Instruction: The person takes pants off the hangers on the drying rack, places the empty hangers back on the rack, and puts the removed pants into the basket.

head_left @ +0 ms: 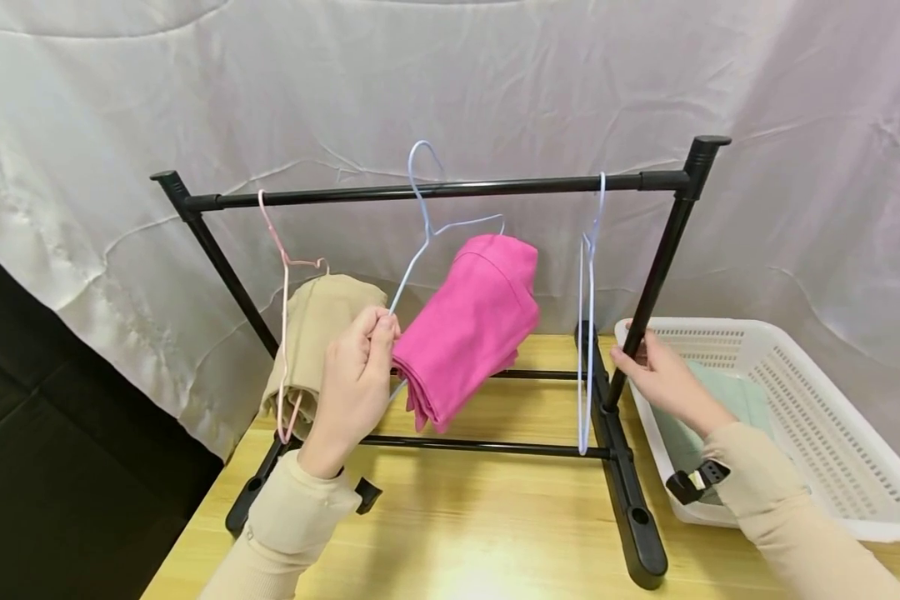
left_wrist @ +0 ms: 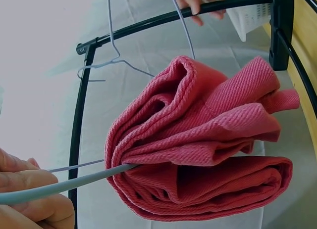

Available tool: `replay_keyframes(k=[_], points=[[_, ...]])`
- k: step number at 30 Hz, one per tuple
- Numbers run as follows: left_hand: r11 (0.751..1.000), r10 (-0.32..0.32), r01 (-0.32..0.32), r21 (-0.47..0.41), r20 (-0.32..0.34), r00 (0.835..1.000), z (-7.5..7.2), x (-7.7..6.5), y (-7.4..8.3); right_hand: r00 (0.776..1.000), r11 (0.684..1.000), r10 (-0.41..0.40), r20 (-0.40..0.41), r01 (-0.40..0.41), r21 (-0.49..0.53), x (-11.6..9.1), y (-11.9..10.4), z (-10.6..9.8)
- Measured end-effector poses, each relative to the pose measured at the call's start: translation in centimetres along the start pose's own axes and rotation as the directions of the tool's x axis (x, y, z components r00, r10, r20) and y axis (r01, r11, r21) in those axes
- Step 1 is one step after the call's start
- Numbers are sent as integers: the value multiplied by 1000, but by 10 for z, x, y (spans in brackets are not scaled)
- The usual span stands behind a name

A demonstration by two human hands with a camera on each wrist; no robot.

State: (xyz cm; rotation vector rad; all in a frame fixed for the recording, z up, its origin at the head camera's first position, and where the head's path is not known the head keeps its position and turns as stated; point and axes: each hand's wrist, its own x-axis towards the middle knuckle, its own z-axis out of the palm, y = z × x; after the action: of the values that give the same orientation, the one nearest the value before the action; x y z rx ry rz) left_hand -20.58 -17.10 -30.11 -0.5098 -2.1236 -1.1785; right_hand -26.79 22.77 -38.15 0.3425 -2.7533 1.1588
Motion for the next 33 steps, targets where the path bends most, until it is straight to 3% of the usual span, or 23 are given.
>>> replay_keyframes(k=[3,7,11,17,20,23,26,28,33], points=[[1000,6,-6,3,-10,1000,-2,-2,2,991,993,61,119,-48,-109,-6,-5,-5],[1000,11,-11,10,-24,1000,-4,-4,4,967,970,107,230,-51,-240,-16,-15,-11],[1000,15,-15,5,-29,999,-6,-7,4,953,965,95,289,-17,-260,-25,-30,-10],[1000,6,-7,-21,-24,1000,-9,-10,6,928,995,59,369,-24,-99,-34,-41,7],[999,10,-10,-31,-20,1000,-10,-13,6,898,999,30,440,-40,13,-38,-42,19],[999,9,-10,-42,-16,1000,-11,-15,6,853,995,-16,522,-39,95,-44,-44,28],[999,6,-7,-50,-17,1000,-11,-18,6,795,977,-40,605,-95,191,-50,-49,39],[999,6,-7,-52,-17,1000,-12,-21,6,772,958,-49,634,-143,248,-53,-52,48],[997,10,-11,-71,-15,1000,-13,-28,7,759,905,-29,651,-256,339,-56,-63,70]])
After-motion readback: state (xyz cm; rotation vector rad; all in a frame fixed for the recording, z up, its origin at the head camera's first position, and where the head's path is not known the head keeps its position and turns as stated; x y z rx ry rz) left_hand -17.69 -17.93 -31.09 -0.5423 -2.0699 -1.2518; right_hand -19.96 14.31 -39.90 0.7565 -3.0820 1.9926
